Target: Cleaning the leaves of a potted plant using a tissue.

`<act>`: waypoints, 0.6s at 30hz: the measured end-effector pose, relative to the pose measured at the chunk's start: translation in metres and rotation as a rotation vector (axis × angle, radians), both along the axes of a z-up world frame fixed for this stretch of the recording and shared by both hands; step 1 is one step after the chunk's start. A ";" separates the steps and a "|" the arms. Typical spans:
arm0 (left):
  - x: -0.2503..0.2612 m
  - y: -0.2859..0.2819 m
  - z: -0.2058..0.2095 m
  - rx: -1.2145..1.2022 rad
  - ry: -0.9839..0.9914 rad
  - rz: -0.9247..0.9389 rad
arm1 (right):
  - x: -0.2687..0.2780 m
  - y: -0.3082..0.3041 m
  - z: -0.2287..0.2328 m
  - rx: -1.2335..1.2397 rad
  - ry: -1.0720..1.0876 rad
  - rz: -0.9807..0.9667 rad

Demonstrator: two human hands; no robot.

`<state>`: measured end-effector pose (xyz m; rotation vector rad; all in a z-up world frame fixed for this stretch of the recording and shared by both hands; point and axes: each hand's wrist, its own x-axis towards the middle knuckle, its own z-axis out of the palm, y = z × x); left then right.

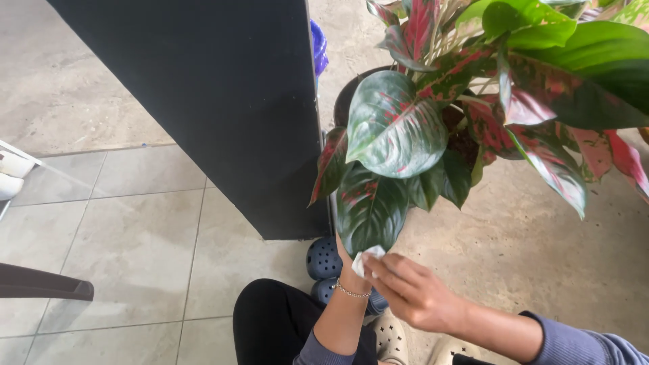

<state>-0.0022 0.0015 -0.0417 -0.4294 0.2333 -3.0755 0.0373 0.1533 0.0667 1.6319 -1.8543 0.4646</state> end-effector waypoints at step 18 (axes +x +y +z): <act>-0.053 0.061 -0.037 0.025 -0.237 -0.031 | -0.122 0.080 0.038 -0.356 -0.868 -0.378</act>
